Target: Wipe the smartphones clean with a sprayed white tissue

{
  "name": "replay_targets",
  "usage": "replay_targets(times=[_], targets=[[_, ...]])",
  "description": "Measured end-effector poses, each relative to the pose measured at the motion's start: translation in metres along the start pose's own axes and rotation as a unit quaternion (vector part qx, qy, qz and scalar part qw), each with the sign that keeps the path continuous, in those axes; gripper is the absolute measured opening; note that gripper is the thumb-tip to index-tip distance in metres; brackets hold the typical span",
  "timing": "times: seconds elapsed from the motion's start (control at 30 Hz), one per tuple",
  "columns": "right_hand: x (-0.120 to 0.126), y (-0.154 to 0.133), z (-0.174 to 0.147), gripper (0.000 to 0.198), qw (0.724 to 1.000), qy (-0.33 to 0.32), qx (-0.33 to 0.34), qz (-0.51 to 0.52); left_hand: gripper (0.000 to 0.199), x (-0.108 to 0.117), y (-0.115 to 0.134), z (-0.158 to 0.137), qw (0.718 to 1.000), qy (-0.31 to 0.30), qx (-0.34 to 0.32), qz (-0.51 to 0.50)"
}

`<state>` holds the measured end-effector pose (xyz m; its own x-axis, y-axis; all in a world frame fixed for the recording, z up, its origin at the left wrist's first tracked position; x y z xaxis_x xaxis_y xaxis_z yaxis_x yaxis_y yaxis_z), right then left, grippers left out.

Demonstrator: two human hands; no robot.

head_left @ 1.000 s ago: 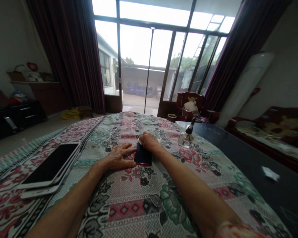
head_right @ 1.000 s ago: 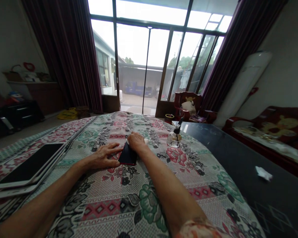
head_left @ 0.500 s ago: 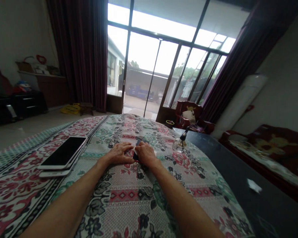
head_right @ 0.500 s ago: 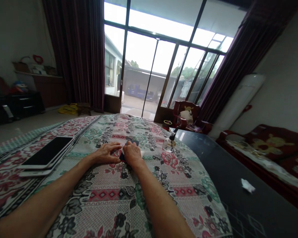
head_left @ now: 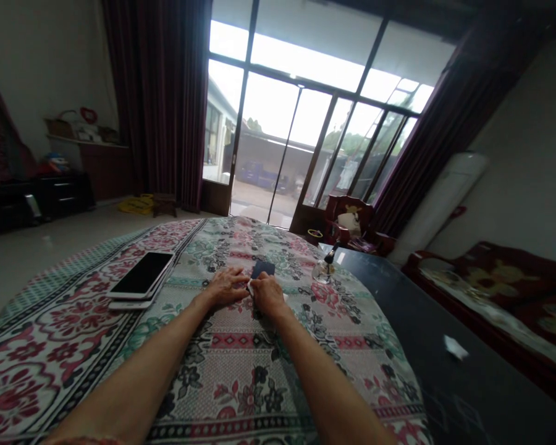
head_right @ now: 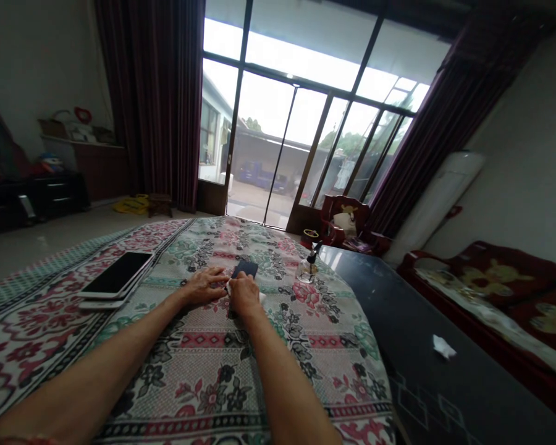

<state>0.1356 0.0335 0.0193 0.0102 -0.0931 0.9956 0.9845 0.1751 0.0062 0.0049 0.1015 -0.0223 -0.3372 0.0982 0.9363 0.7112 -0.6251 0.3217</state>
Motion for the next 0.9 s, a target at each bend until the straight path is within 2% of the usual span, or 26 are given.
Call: replay_targets(times=[0.23,0.6,0.9], targets=[[0.000,0.000,-0.003,0.030,0.999,-0.004,-0.026,0.030,0.041,-0.001,0.009,-0.012,0.999,0.013,0.035,0.012],[-0.003,0.006,-0.002,0.030,0.996,-0.001,-0.050,0.069,0.040,-0.003,0.010,-0.015,0.999,0.009,0.045,0.001],[-0.002,0.050,0.023,0.033,0.994,-0.016,-0.086,0.061,0.044,-0.002,0.014,-0.017,0.999,0.005,0.049,0.020]])
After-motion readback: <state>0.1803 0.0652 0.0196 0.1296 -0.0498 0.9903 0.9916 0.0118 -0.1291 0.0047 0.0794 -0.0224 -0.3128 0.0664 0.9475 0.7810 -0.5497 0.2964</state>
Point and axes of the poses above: each hand's wrist, its own z-axis towards the middle knuckle, its own x-axis out of the back of the hand, y = z × x, the point moved 4 cm from there along z, towards the middle knuckle, and after that the axes turned 7 degrees about -y, right-handed, at the moved point
